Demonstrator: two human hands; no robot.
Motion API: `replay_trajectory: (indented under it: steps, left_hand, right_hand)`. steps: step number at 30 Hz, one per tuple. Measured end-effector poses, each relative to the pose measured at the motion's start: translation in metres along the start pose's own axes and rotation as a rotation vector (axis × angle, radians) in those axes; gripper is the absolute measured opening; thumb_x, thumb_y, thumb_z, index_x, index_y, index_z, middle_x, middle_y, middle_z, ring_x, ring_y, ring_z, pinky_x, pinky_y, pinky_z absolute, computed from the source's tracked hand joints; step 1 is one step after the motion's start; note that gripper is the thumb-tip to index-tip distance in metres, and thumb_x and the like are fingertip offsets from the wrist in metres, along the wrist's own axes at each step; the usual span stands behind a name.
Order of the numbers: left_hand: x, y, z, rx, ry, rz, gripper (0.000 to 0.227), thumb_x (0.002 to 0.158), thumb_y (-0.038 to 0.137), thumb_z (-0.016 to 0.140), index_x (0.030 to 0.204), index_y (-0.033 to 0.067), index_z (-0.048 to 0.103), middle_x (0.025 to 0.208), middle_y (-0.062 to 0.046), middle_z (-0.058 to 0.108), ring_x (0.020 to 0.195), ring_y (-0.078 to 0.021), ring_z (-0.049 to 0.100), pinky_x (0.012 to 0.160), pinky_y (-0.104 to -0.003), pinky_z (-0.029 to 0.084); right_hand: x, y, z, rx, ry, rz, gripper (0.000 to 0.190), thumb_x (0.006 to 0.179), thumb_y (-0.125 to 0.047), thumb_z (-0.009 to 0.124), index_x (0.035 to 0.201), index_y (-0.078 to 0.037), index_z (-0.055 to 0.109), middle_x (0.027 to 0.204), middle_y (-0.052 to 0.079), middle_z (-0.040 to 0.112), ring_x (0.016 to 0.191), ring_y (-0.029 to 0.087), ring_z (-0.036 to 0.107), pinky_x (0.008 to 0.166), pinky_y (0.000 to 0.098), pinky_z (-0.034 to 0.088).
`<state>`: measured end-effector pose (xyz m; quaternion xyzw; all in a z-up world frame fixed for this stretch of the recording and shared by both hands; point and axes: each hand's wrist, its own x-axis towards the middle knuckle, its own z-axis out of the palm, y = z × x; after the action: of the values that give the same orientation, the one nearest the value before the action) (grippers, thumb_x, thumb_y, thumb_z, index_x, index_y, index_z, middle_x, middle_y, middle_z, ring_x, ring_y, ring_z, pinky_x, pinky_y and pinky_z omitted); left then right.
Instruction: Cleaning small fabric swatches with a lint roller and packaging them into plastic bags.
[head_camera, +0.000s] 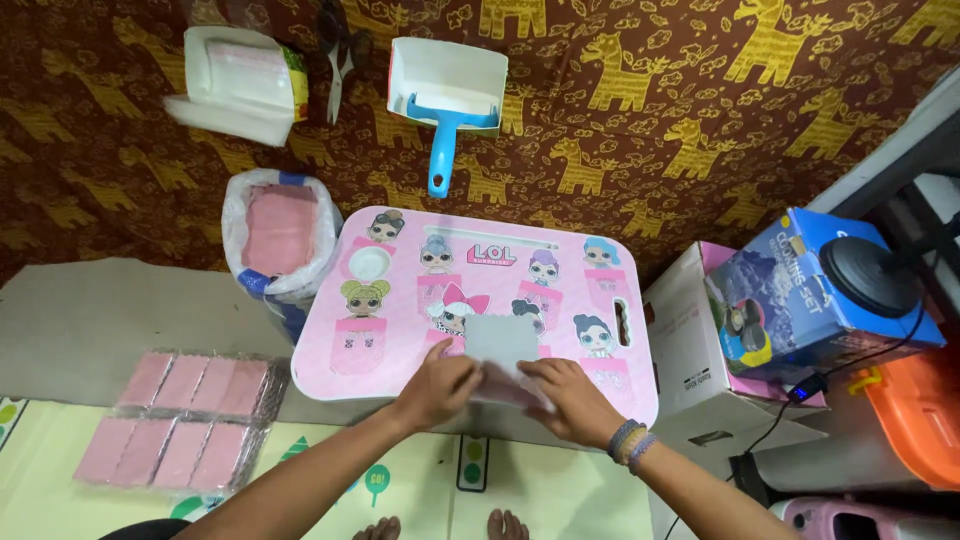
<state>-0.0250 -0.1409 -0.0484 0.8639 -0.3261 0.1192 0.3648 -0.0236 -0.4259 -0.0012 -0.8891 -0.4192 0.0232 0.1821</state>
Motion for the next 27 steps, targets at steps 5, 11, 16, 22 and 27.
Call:
replay_trajectory:
  steps: [5, 11, 16, 22, 27]
  left_hand:
    - [0.023, 0.004, 0.004, -0.199, 0.155, -0.365, 0.017, 0.096, 0.016, 0.067, 0.089, 0.0008, 0.068, 0.066, -0.013, 0.064, 0.061, -0.0258, 0.064, 0.074, -0.042, 0.048]
    - [0.030, 0.002, 0.011, -0.303, 0.328, -0.507, 0.021, 0.090, 0.015, 0.072, 0.102, -0.0012, 0.069, 0.064, -0.009, 0.067, 0.053, -0.0176, 0.064, 0.054, -0.032, 0.050]
    - [0.028, -0.002, 0.010, -0.297, 0.313, -0.476, 0.034, 0.085, 0.014, 0.076, 0.115, 0.0004, 0.066, 0.064, -0.009, 0.067, 0.055, -0.0174, 0.066, 0.057, -0.032, 0.054]
    - [0.028, -0.002, 0.011, -0.281, 0.324, -0.465, 0.040, 0.082, 0.012, 0.078, 0.118, 0.0017, 0.065, 0.069, -0.008, 0.067, 0.059, -0.0181, 0.068, 0.059, -0.032, 0.056]
    - [0.029, 0.000, 0.008, -0.284, 0.290, -0.482, 0.043, 0.082, 0.011, 0.077, 0.121, 0.0000, 0.062, 0.072, -0.007, 0.067, 0.060, -0.0173, 0.068, 0.061, -0.031, 0.056]
  right_hand:
    - [0.022, 0.032, 0.033, 0.366, 0.126, 0.378, 0.032, 0.089, -0.020, 0.072, 0.111, 0.003, 0.067, 0.105, 0.019, 0.065, 0.098, 0.027, 0.058, 0.088, 0.0403, 0.048]
    - [0.042, 0.042, 0.039, 0.631, 0.194, 0.653, 0.039, 0.093, -0.030, 0.075, 0.092, 0.007, 0.064, 0.069, 0.006, 0.060, 0.063, 0.012, 0.052, 0.057, 0.0309, 0.045]
    - [0.047, 0.029, 0.025, 0.634, 0.271, 0.664, 0.040, 0.089, -0.026, 0.077, 0.106, 0.007, 0.062, 0.067, 0.004, 0.056, 0.058, 0.011, 0.049, 0.051, 0.0314, 0.044]
    - [0.049, 0.034, 0.030, 0.605, 0.288, 0.772, 0.041, 0.087, -0.024, 0.075, 0.113, 0.007, 0.065, 0.069, 0.008, 0.067, 0.055, 0.013, 0.059, 0.051, 0.0313, 0.049]
    - [0.050, 0.030, 0.024, 0.537, 0.282, 0.801, 0.027, 0.089, -0.023, 0.074, 0.091, 0.004, 0.071, 0.066, 0.010, 0.071, 0.054, 0.014, 0.062, 0.053, 0.0314, 0.051]
